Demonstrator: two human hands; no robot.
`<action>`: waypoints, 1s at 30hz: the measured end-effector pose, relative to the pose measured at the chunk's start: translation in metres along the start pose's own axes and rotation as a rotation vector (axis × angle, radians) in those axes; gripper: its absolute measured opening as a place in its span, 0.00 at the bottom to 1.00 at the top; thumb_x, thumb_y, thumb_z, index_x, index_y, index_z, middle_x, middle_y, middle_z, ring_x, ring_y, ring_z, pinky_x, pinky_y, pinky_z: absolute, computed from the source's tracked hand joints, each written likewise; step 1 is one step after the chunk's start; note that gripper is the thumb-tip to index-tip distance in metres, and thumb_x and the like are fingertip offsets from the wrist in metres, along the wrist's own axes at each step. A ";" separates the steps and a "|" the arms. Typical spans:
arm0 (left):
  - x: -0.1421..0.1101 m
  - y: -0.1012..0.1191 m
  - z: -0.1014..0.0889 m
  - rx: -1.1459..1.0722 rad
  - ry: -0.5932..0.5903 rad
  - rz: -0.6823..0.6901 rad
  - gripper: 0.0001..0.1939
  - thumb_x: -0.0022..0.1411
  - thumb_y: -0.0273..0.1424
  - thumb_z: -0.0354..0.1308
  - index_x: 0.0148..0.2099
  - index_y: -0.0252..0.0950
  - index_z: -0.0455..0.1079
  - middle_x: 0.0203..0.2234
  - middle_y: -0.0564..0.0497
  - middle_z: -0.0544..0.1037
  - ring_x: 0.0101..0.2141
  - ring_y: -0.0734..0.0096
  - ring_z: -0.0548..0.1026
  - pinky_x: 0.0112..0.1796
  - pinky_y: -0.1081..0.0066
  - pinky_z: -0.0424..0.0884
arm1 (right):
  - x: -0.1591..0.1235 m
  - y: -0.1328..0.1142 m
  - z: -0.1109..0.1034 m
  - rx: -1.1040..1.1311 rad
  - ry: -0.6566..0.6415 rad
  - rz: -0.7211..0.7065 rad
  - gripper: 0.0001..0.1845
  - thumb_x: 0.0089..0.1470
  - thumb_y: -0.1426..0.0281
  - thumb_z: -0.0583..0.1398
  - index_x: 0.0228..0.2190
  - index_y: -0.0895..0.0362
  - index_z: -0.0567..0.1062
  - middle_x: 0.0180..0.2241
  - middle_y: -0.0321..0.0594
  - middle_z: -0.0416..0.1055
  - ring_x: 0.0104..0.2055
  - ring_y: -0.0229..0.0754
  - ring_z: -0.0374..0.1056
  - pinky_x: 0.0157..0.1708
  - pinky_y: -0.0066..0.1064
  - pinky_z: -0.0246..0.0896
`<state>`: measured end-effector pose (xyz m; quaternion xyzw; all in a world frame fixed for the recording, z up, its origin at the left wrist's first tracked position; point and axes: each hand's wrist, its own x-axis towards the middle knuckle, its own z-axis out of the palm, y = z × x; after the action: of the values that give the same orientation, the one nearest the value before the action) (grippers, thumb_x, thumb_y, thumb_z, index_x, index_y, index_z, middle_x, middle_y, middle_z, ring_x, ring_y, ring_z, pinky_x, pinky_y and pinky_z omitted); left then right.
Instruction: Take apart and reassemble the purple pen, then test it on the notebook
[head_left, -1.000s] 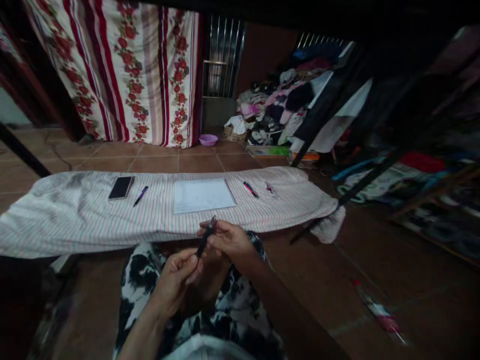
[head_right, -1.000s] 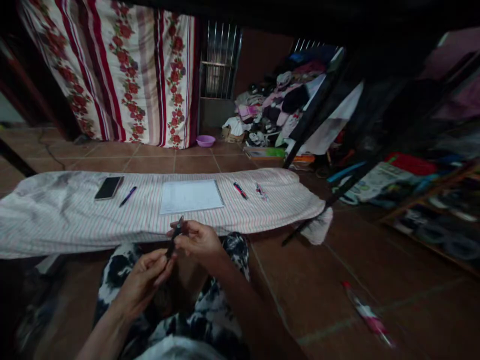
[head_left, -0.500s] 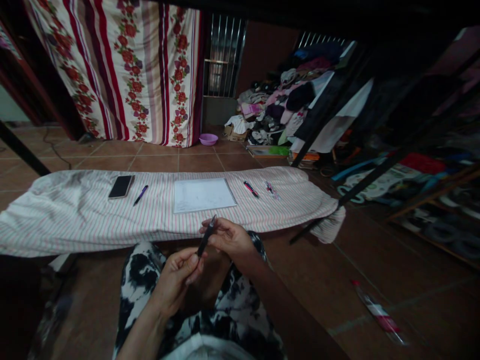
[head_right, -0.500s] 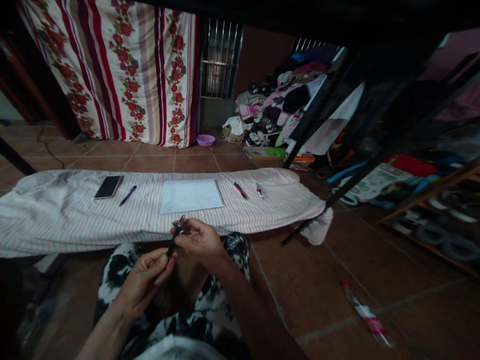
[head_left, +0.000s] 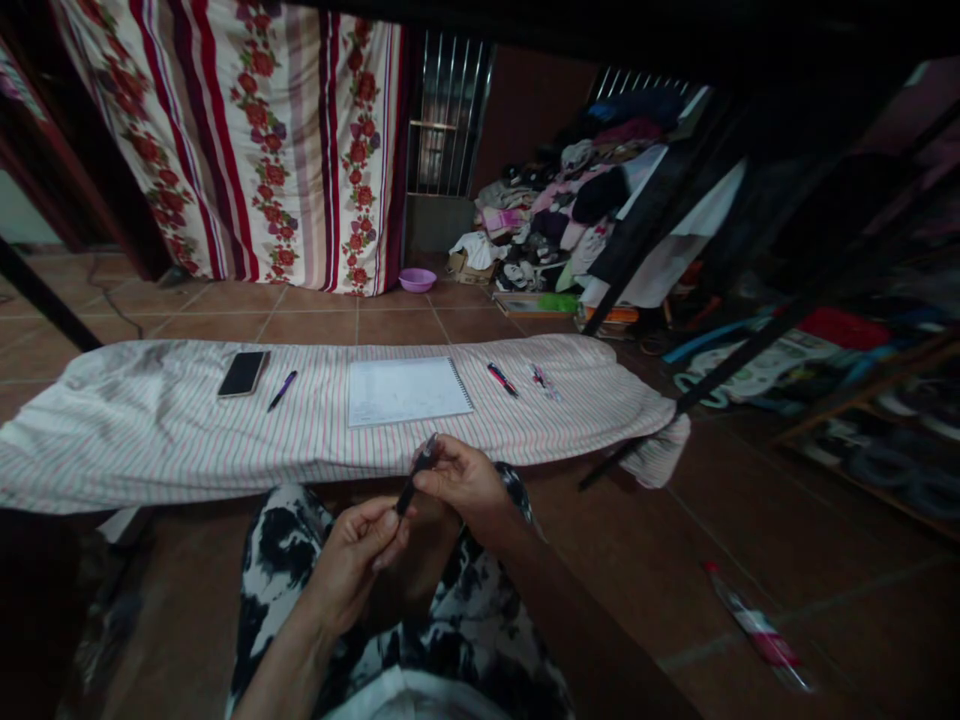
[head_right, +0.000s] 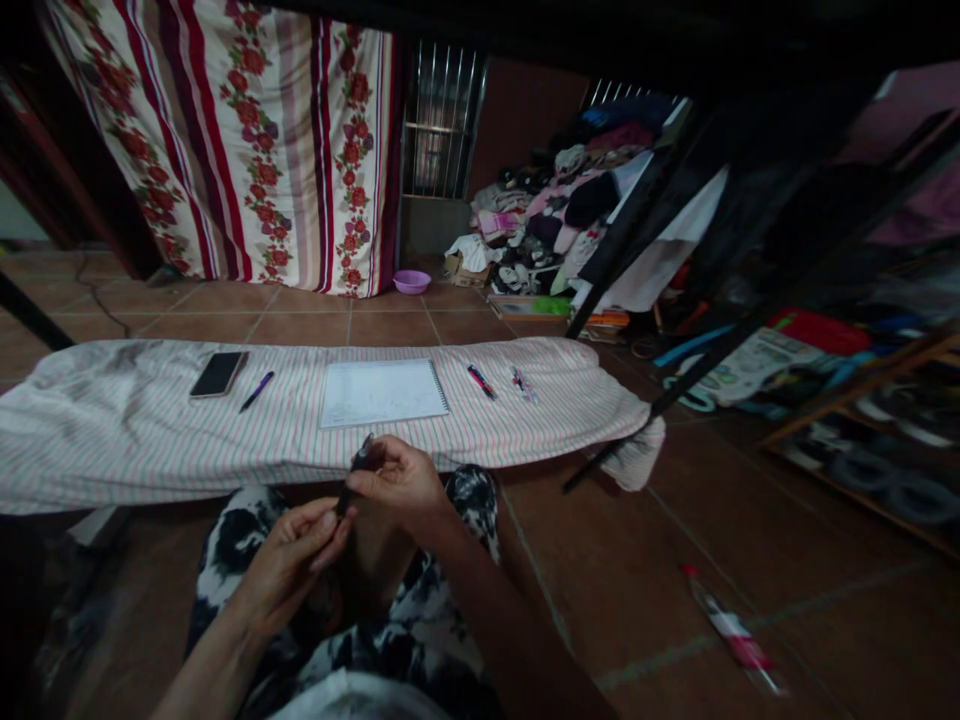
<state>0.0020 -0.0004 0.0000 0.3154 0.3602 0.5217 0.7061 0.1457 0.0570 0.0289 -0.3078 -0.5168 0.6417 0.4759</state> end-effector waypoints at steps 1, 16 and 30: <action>0.000 0.000 0.000 0.001 0.003 -0.002 0.12 0.48 0.35 0.66 0.33 0.31 0.76 0.17 0.56 0.66 0.17 0.87 0.54 0.21 0.79 0.47 | -0.001 -0.002 0.000 -0.003 -0.014 0.001 0.14 0.37 0.66 0.68 0.29 0.56 0.75 0.26 0.32 0.71 0.29 0.32 0.65 0.31 0.23 0.59; -0.001 0.001 0.003 0.013 0.007 0.007 0.14 0.48 0.36 0.66 0.33 0.30 0.76 0.15 0.57 0.65 0.16 0.86 0.52 0.20 0.77 0.43 | -0.001 -0.002 -0.001 -0.091 0.026 -0.008 0.17 0.35 0.61 0.69 0.28 0.57 0.74 0.26 0.33 0.71 0.28 0.33 0.66 0.29 0.25 0.62; -0.001 -0.001 0.003 0.038 0.036 -0.013 0.15 0.46 0.37 0.67 0.33 0.30 0.76 0.16 0.55 0.67 0.16 0.85 0.53 0.20 0.77 0.44 | 0.000 0.003 -0.002 -0.052 0.062 -0.025 0.13 0.35 0.64 0.69 0.25 0.57 0.74 0.25 0.33 0.72 0.28 0.34 0.67 0.32 0.27 0.63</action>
<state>0.0044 -0.0016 0.0012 0.3171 0.3849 0.5159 0.6965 0.1463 0.0579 0.0260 -0.3335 -0.5221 0.6121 0.4915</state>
